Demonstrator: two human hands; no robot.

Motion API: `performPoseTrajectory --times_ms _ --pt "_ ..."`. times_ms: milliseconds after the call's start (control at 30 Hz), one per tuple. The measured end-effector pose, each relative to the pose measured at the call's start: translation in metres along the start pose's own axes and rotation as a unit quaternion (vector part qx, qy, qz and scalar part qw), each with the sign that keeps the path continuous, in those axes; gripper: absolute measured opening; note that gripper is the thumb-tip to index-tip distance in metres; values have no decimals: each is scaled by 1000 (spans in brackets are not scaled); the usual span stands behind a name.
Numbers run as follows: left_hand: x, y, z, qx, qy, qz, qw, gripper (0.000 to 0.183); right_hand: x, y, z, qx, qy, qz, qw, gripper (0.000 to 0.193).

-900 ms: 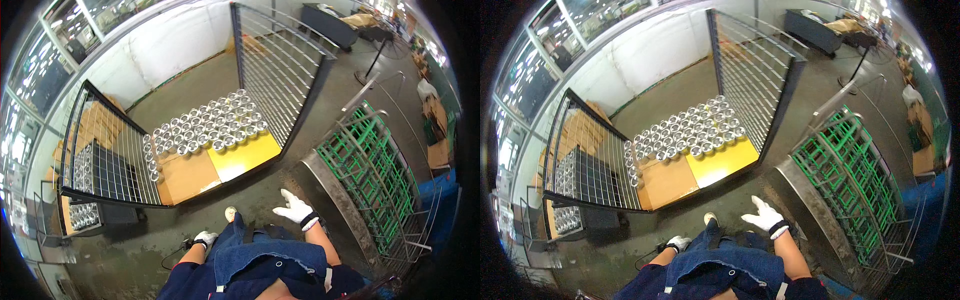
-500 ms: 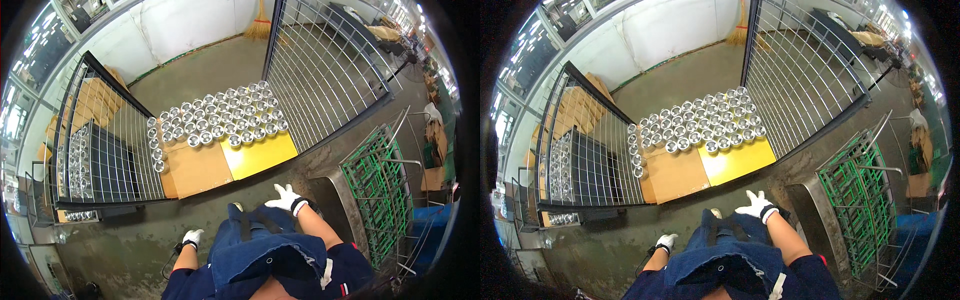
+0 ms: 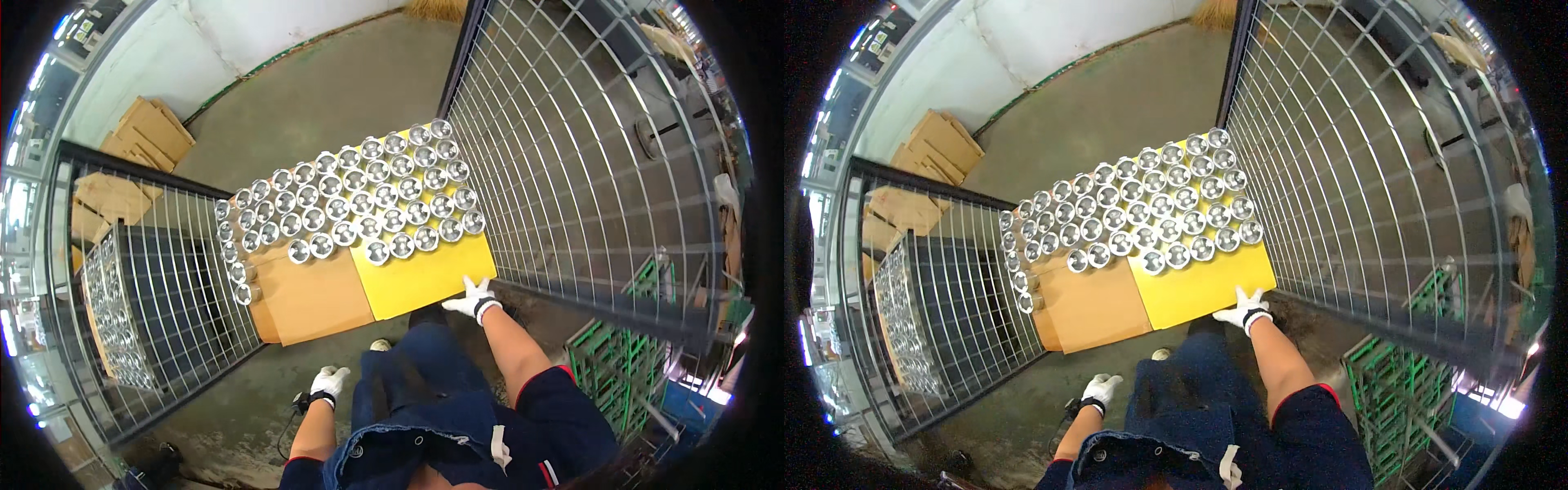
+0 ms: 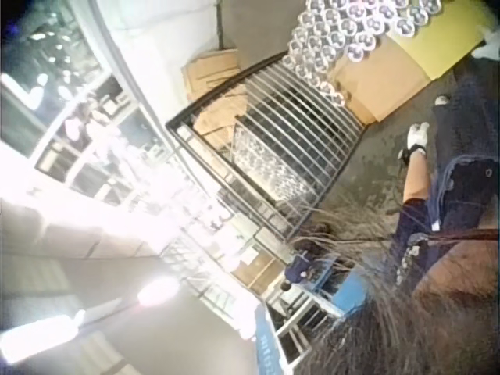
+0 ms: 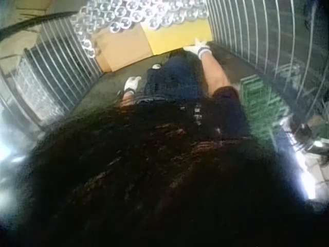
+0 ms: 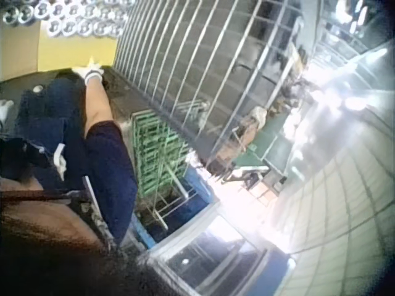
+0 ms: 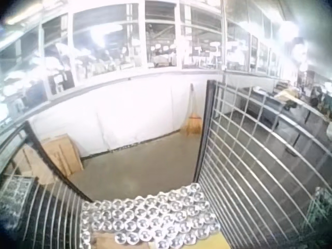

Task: Move metal pistons from a table into a rack and then transfer them into a large metal storage bin.

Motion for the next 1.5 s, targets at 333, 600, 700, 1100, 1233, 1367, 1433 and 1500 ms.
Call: performPoseTrajectory --times_ms 333,600,700,1100,1233,1367,1433,1500 --pt "-153 -92 -257 -127 -255 77 956 98 -167 114 104 80 129 -180 972 101" --pt "-254 -166 -340 -350 -326 113 871 91 -258 89 124 68 181 -174 966 75" --pt "-283 -180 -344 -353 -258 87 895 78 -258 91 126 77 169 -164 969 65" --pt "-254 -184 -323 -298 -312 60 900 36 -255 94 134 64 123 -148 979 59" --pt "-158 -157 -305 -223 -342 78 909 34 -251 97 133 46 95 -143 984 60" --pt "-65 -114 -242 -97 -334 7 938 24 -217 91 123 1 91 -133 987 53" --pt "-24 -96 -203 -120 -296 -9 948 26 -205 65 104 -28 85 -140 986 52" --pt "13 -71 -170 -137 -251 -13 958 27 -163 43 82 -48 70 -126 988 56"
Point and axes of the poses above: each hand's wrist, its own x-axis away from the middle knuckle, its own y-axis out of the back of the hand, z = x × y, the point moved 6 cm from there along -x, towards the middle knuckle, and after that the axes turned 14 degrees about -y, right-handed, at the moved point
